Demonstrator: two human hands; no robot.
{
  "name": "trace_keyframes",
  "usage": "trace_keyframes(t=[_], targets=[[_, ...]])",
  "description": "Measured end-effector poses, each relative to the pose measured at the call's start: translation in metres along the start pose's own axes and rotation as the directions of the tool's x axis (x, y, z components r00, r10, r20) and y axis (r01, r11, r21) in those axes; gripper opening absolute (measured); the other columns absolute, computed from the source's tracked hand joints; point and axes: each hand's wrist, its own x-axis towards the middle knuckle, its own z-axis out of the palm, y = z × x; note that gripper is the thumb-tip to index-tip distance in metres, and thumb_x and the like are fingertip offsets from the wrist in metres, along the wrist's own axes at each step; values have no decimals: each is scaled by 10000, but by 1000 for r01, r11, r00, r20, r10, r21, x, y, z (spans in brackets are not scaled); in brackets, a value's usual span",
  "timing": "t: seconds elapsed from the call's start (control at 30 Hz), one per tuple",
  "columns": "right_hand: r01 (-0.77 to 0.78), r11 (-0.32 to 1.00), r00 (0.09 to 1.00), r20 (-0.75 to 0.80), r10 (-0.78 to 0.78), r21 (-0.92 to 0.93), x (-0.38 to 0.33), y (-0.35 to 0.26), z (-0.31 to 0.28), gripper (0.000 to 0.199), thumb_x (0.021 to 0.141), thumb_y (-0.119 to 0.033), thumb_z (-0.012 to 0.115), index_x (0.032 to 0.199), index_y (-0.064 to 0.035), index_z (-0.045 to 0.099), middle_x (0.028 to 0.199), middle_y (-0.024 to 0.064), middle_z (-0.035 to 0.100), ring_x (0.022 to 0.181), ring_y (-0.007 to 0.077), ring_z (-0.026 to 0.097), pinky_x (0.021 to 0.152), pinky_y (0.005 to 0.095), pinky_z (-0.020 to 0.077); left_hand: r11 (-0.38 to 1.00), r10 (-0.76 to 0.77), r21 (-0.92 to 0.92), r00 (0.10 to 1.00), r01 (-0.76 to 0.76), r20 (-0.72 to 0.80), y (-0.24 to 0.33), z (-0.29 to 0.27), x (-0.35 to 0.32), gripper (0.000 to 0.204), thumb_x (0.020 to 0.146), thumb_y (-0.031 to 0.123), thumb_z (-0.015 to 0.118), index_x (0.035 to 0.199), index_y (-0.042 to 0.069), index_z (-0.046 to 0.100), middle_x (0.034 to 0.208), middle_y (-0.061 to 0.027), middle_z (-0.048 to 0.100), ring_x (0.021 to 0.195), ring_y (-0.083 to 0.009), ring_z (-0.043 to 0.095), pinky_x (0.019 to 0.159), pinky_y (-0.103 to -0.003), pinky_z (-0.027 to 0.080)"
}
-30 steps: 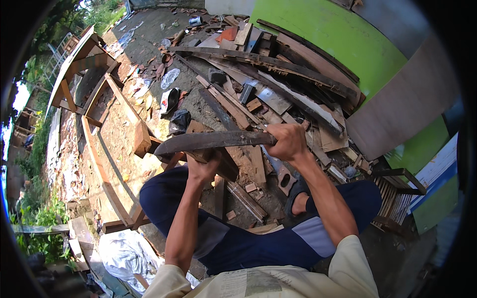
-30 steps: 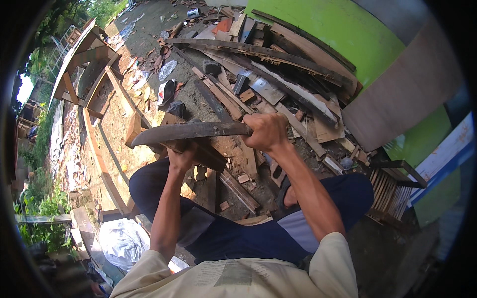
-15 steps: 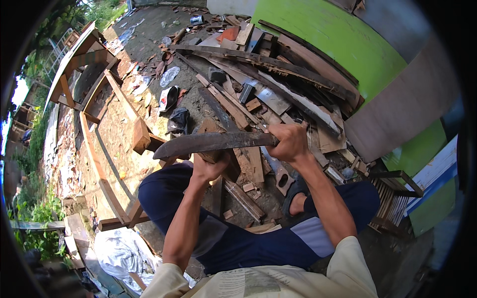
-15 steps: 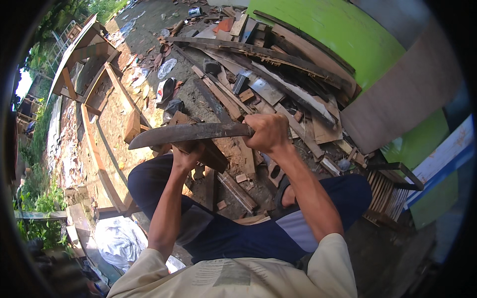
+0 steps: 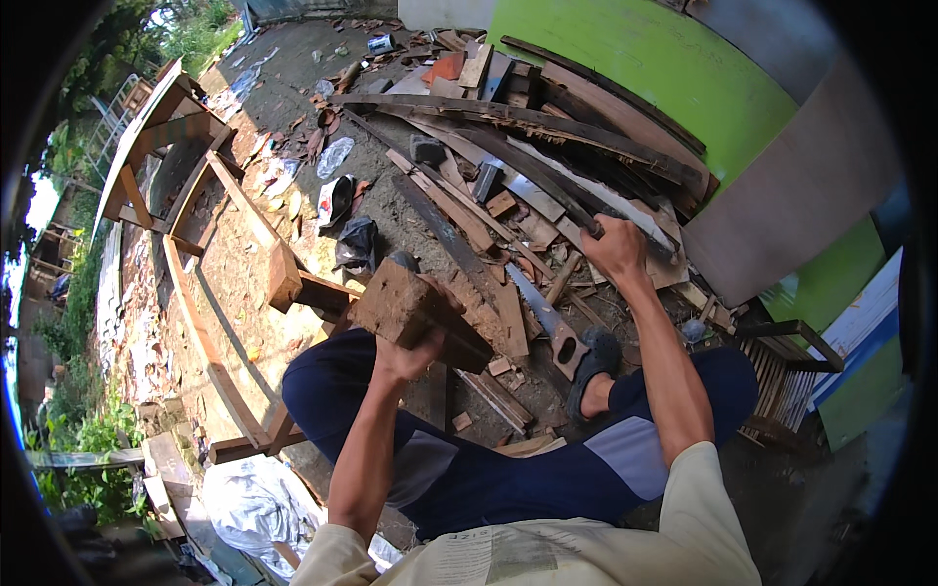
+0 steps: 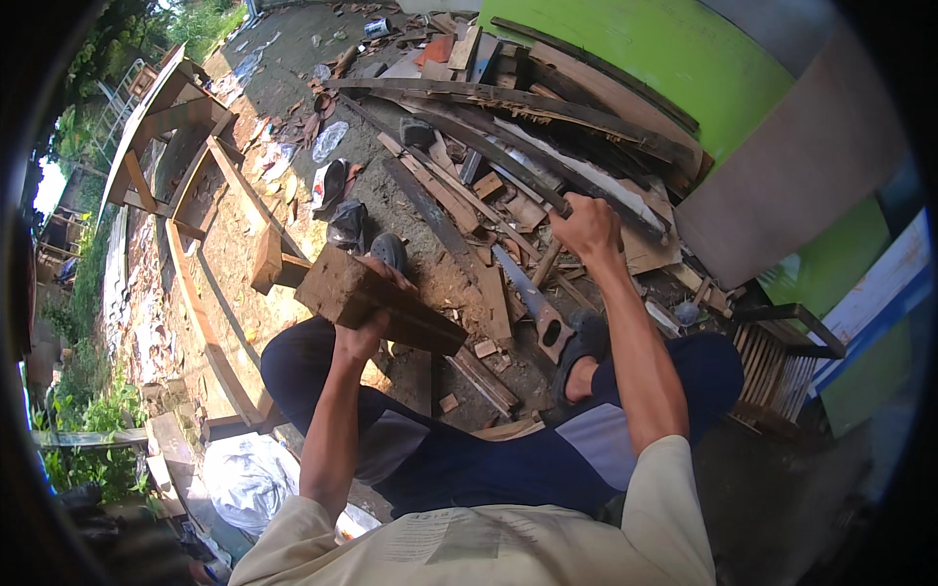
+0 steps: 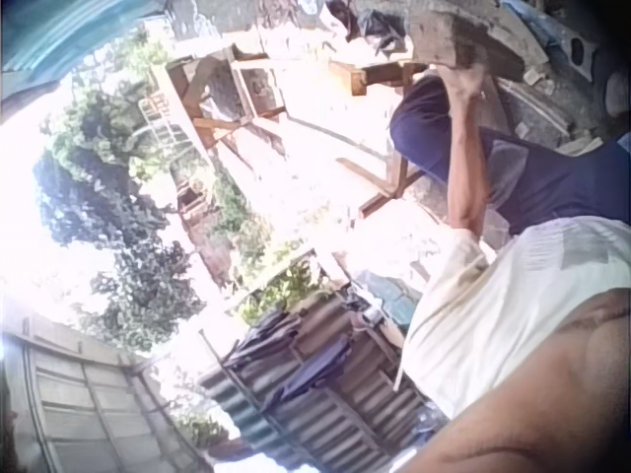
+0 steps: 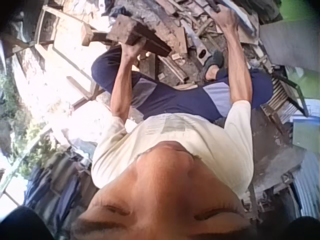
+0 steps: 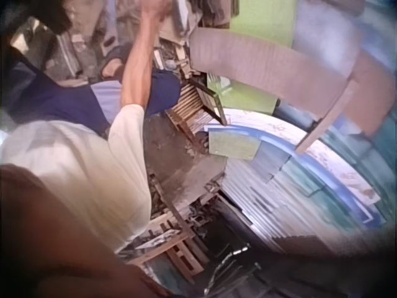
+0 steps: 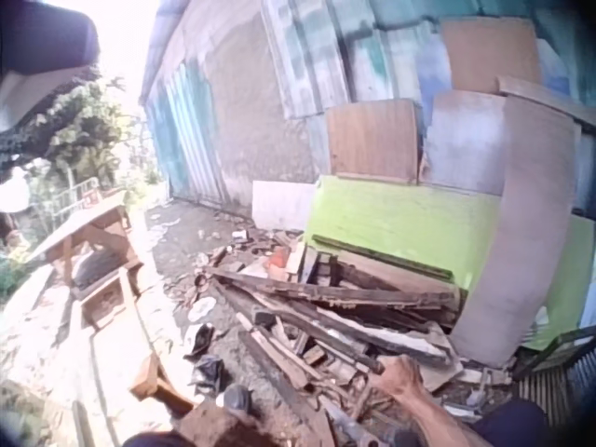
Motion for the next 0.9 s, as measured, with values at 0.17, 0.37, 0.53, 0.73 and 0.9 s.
trace_keyframes(t=[0.17,0.37,0.53,0.73,0.9], targets=[[276,947,959,-111,-260,168,-24,-59,-8,238,841,-253,713,754,-38,658,658,174,639,644,389,661,555,442,477,900,-30,434,999,46,-44,-12,-20,8,509,781,120,727,1237,0,535,1120,-120,623,1065,-264,648,936,-453,548],[593,793,803,-175,-570,139,-53,-116,-30,246,760,-213,727,641,-73,564,583,119,571,546,333,615,506,416,447,905,-115,377,967,197,-229,-5,12,13,329,760,147,728,1062,25,678,978,-128,711,885,-249,686,789,-398,530],[686,718,721,-245,-648,121,-62,-136,-34,239,680,-200,709,601,-98,508,542,84,524,483,288,567,480,400,418,729,-199,638,969,248,-149,-6,13,9,256,814,195,706,1024,50,715,946,-180,719,891,-340,686,798,-442,529],[679,723,727,-255,-638,127,-63,-133,-30,259,703,-226,712,610,-97,508,543,90,519,491,290,575,479,405,417,704,-154,688,984,176,-94,-3,18,7,262,798,173,712,1028,45,712,943,-156,723,882,-323,694,788,-424,537],[604,784,791,-227,-568,144,-49,-107,-22,282,760,-253,727,635,-80,543,561,118,535,526,335,599,486,418,434,863,52,504,999,-37,-16,19,36,23,247,762,87,718,1001,23,708,901,-130,718,837,-266,701,733,-375,543]])
